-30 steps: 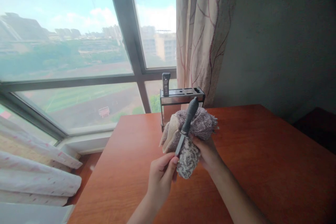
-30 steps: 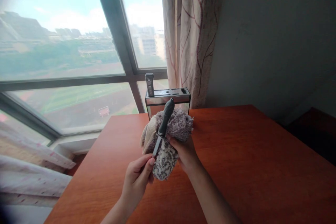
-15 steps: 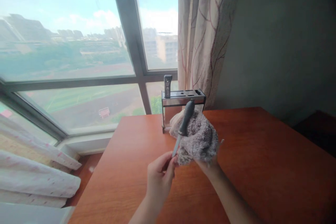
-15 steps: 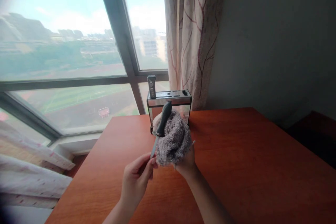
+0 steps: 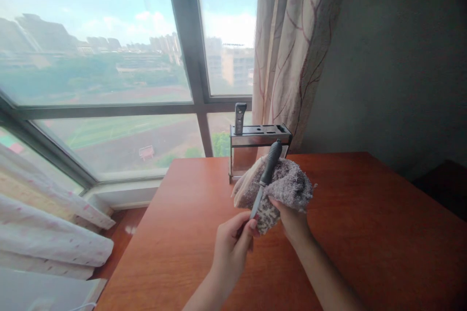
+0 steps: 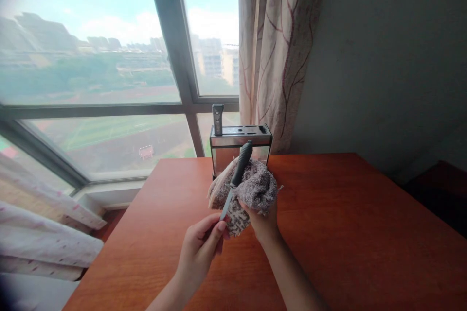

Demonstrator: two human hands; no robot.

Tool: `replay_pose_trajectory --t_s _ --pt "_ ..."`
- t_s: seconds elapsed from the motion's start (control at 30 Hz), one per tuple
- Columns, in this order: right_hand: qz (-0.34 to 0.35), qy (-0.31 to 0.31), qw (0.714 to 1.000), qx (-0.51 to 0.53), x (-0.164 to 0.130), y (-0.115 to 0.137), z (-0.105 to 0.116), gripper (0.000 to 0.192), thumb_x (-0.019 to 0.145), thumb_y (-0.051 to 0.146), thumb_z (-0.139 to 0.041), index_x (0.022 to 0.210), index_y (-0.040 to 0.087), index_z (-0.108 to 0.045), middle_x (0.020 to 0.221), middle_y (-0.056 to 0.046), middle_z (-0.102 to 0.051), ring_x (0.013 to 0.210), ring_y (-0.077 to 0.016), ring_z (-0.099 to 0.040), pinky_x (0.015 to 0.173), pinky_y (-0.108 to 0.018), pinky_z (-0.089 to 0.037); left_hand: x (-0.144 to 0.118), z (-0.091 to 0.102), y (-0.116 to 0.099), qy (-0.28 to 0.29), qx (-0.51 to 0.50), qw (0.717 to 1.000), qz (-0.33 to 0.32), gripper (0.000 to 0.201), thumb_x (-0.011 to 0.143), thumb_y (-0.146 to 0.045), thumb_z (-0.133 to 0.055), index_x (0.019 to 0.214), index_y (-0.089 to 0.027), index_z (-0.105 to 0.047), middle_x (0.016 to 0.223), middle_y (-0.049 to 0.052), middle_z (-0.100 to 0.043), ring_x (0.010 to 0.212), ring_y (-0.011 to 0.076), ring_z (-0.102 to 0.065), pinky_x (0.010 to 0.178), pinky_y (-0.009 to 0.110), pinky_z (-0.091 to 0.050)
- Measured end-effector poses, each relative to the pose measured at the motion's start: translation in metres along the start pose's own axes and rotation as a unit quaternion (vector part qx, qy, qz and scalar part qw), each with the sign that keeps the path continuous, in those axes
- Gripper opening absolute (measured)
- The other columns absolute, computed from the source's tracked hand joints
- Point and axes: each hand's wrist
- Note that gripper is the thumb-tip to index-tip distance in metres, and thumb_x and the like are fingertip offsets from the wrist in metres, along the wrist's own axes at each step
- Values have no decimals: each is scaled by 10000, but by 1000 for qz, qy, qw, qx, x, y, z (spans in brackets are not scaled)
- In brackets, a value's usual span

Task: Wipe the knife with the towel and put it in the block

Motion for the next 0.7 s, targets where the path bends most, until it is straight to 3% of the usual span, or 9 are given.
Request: replay_pose_trajectory --t_s 0.1,0.2,0.37,0.43,0.57,0.7 --pt "-26 -28 998 40 -3 10 -12 468 556 222 -792 997 241 -636 934 26 -722 861 -202 -654 761 -318 -525 2 3 -2 -11 -35 999 18 350 857 -455 -533 893 -126 -646 616 10 -564 432 74 -433 412 189 -304" --pt "-98 28 991 90 -2 25 -13 345 601 317 -768 912 210 -663 864 -3 -734 802 -232 -674 723 -349 -529 3 8 -4 15 -51 998 22 367 856 -471 -529 883 -122 -637 593 4 -549 453 73 -412 425 189 -285" --pt "-224 163 956 94 -2 38 -2 344 586 460 -709 782 177 -697 742 -74 -732 770 -294 -682 678 -407 -525 5 15 -5 121 -95 985 76 399 884 -479 -474 888 -105 -613 539 -2 -539 420 52 -292 417 193 -187" --pt "-235 191 951 66 -4 39 1 330 574 460 -697 739 174 -699 697 -79 -724 746 -295 -682 665 -411 -524 6 15 -6 130 -105 982 90 404 875 -486 -484 879 -101 -603 514 -10 -531 406 48 -265 415 197 -166" --pt "-193 170 965 41 -6 39 0 209 559 344 -706 693 185 -692 655 -56 -718 665 -272 -674 631 -405 -530 9 16 -7 93 -118 985 82 377 830 -493 -554 828 -117 -580 531 -11 -553 398 48 -305 413 199 -190" --pt "-257 219 938 71 -5 40 0 230 549 331 -675 687 147 -690 638 -86 -709 683 -295 -678 646 -428 -535 10 17 -7 108 -119 982 100 380 814 -493 -575 819 -113 -594 552 11 -585 396 46 -325 415 198 -206"
Point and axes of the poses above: each hand's wrist, its own x-axis towards the middle knuckle, its own z-axis out of the back of the hand, y = z × x
